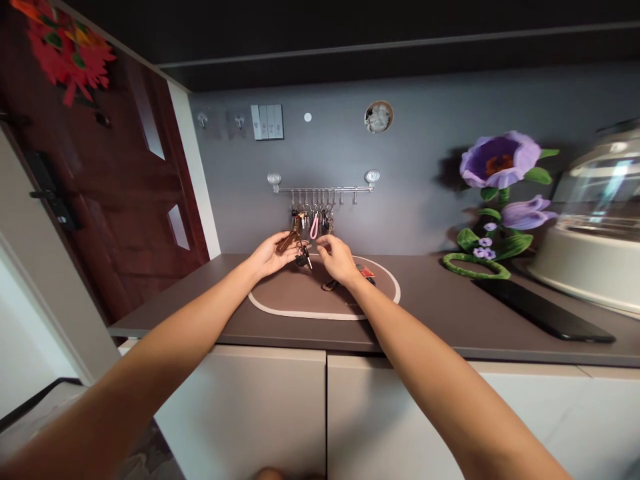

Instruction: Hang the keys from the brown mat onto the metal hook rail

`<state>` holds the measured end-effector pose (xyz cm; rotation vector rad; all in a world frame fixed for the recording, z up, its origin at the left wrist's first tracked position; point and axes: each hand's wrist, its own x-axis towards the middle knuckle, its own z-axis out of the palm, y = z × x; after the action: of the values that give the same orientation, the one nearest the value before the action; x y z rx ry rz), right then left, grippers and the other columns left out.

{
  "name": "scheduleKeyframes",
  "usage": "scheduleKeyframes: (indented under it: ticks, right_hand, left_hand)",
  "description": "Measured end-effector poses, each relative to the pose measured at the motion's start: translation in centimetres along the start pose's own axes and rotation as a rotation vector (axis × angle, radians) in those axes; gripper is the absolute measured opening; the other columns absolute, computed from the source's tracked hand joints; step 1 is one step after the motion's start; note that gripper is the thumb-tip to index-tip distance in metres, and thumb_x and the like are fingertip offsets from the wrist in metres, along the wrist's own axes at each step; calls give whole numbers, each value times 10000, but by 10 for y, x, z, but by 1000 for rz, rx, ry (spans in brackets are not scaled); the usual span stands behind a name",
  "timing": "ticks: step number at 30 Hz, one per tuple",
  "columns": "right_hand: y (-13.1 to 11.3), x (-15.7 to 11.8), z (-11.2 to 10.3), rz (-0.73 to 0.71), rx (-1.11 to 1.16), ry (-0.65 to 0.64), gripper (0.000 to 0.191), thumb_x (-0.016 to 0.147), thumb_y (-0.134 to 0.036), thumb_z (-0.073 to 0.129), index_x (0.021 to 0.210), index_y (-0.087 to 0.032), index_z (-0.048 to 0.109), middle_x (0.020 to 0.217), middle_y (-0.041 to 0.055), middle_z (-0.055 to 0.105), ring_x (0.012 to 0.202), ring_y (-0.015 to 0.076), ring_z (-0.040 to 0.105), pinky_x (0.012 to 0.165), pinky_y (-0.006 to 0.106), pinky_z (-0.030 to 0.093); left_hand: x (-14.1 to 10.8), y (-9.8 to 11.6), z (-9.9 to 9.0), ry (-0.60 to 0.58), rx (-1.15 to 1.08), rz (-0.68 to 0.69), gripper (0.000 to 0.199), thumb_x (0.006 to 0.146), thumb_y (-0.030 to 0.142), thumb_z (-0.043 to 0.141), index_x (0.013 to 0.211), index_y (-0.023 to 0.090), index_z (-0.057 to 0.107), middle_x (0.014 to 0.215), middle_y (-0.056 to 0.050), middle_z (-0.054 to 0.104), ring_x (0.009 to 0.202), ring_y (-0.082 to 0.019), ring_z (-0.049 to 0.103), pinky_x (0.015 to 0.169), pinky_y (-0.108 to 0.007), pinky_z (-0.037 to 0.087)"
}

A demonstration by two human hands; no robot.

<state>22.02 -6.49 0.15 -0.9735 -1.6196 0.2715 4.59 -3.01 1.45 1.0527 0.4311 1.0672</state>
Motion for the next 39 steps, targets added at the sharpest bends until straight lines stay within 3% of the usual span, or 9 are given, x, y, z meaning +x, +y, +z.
scheduleKeyframes:
  ticks: [7, 13, 24, 30, 39]
  right_hand:
    - [-8, -3, 3, -212, -143, -69, 103, 748, -253, 538, 797, -192, 604, 806, 29, 545, 715, 119, 501, 660, 239, 408]
    - [-8, -5, 8, -264, -223, -114, 139, 757, -298, 544, 799, -183, 610, 774, 27, 508, 702, 121, 501, 673, 259, 421]
    - [-1, -3, 12, -256, -321, -66, 130, 759, -274, 529, 749, -179, 616, 754, 30, 508, 688, 126, 497, 674, 263, 414]
    - [2, -1, 9, -225, -273, -18, 154, 783, -282, 489, 759, -177, 599, 775, 44, 517, 733, 144, 498, 683, 274, 413]
    - [5, 3, 2, -166, -218, 44, 187, 793, -329, 457, 746, -178, 558, 780, 46, 518, 752, 156, 485, 719, 299, 396]
  left_hand:
    - [0, 1, 1, -21, -72, 6, 196, 791, 241, 440, 841, 92, 558, 844, -121, 643, 831, -176, 612, 807, -312, 477]
    - [-2, -1, 6, -42, -93, 5, 201, 811, 212, 411, 849, 78, 555, 852, -128, 638, 823, -177, 610, 746, -297, 494]
    - [-1, -4, 3, -61, -36, 18, 215, 806, 232, 441, 920, 83, 547, 903, -137, 629, 852, -174, 604, 829, -325, 460]
    - [0, -2, 3, 5, -5, -24, 227, 804, 274, 441, 891, 91, 543, 873, -147, 635, 822, -194, 616, 845, -367, 449]
    - [-3, -2, 8, 64, 12, -89, 271, 811, 258, 418, 978, 67, 515, 963, -202, 612, 921, -242, 599, 852, -401, 447]
